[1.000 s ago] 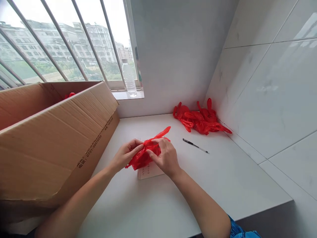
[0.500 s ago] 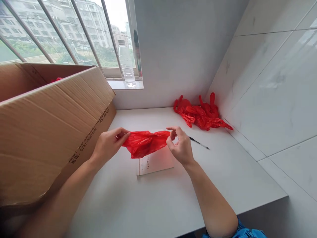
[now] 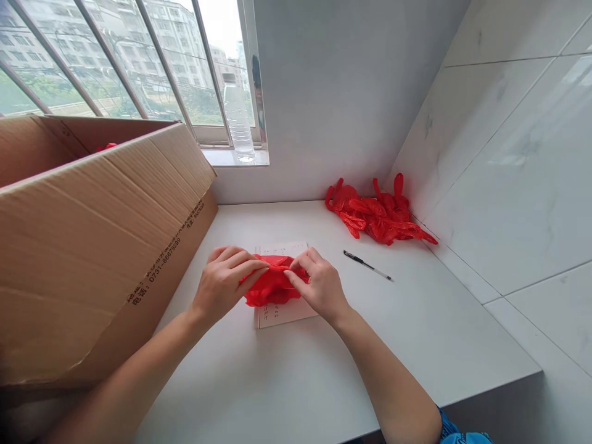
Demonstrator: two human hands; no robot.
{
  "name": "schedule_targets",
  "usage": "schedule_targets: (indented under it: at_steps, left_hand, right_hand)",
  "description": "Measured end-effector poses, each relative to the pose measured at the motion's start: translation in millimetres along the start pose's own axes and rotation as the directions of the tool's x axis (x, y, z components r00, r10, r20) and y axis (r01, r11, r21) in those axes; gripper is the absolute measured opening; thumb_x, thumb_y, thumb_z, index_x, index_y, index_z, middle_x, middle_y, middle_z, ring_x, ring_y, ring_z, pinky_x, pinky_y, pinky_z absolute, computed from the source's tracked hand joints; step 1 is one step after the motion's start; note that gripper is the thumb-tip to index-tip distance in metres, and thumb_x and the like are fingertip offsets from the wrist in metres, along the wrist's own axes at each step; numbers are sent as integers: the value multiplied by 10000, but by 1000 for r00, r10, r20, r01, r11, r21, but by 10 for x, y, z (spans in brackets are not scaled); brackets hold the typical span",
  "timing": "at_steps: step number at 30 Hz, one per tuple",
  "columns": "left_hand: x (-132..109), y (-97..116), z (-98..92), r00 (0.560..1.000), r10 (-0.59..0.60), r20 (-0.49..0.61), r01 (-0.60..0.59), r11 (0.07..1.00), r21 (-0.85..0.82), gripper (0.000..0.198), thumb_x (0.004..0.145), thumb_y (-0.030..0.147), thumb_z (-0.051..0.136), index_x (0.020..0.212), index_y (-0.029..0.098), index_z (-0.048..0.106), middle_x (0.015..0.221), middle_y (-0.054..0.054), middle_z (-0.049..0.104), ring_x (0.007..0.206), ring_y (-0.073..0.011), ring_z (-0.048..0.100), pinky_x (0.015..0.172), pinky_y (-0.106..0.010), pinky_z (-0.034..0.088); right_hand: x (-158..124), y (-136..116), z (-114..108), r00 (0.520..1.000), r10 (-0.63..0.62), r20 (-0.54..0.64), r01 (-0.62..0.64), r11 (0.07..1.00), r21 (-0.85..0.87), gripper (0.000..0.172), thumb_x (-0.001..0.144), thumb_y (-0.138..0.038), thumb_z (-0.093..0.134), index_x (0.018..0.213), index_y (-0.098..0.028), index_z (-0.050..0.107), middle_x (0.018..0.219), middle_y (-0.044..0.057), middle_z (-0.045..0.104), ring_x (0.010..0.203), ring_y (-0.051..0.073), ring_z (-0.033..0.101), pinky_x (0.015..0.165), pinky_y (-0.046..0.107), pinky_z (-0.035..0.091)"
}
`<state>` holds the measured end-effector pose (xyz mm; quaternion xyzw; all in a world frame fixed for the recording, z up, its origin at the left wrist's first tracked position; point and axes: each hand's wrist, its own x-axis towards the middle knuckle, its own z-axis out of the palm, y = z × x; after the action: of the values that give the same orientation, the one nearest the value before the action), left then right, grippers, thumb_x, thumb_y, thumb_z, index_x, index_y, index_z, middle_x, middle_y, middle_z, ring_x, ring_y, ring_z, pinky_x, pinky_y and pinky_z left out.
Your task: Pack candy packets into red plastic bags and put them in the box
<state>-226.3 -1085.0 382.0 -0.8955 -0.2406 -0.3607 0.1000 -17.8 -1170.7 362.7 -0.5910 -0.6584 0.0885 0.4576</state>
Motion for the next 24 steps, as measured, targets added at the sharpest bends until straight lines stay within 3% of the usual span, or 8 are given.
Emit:
schedule_targets:
  at_steps: [6,9,11,14,16,19,22,24]
  left_hand:
    - [51,-177,-215,961,-276,-36,278,958,69,184,988,299,501,990,236,674,810,1,711,786,-184,620,845,-356,431]
    - [67,-78,-240,975,-212,67,214,977,-22,249,978,268,484,1186,236,617,1131,-46,694,987,-208,620,929,-374,432]
    - [68,30,-217,982,-65,179,88,988,-125,313,963,252,501,1265,254,583,1213,-51,659,1050,-205,606,980,-379,417]
    - [66,117,-190,975,13,222,32,979,-200,257,968,244,507,1163,300,664,936,1,702,863,-167,625,944,-369,422]
    - [77,83,-217,986,-102,135,135,955,-264,220,971,247,510,1035,288,717,836,11,691,780,-149,618,877,-342,448]
    - [114,-48,-325,906,-422,16,359,750,-556,163,939,278,565,999,238,711,917,-16,707,852,-165,648,805,-302,501]
    - [145,-110,-451,801,-599,4,356,471,-807,106,899,253,590,974,220,657,1032,-39,695,964,-190,644,788,-293,526]
    - [151,-56,-523,845,-533,26,303,440,-845,170,875,209,577,1039,231,616,1163,-62,659,1066,-215,614,779,-295,529]
  right_hand:
    - [58,133,-163,952,24,-306,5,996,95,155,865,-258,589,732,-234,514,820,2,551,805,171,549,777,319,465]
    - [9,51,-98,976,49,-212,-15,988,156,77,849,-270,606,866,-241,537,1004,32,622,972,208,574,866,369,469]
    - [-36,-26,-20,992,97,-86,-78,976,202,219,838,-322,654,1026,-261,558,1019,33,647,997,221,579,862,382,482]
    - [-53,-56,35,986,166,6,-160,937,310,321,838,-407,684,1116,-278,588,919,19,650,931,208,593,826,367,499]
    - [-14,1,1,976,211,-61,-167,894,417,276,844,-419,682,1059,-262,609,888,13,635,867,181,593,803,341,497]
    - [70,117,-99,921,306,-242,-122,815,566,267,838,-402,688,1030,-245,588,877,-3,590,819,145,579,788,305,492]
    - [96,124,-137,900,347,-265,-105,761,641,303,835,-371,681,1084,-260,549,920,-8,562,814,132,577,749,283,504]
    - [67,55,-115,929,301,-213,-112,780,615,285,846,-338,666,1086,-271,526,982,3,571,838,140,589,740,292,517]
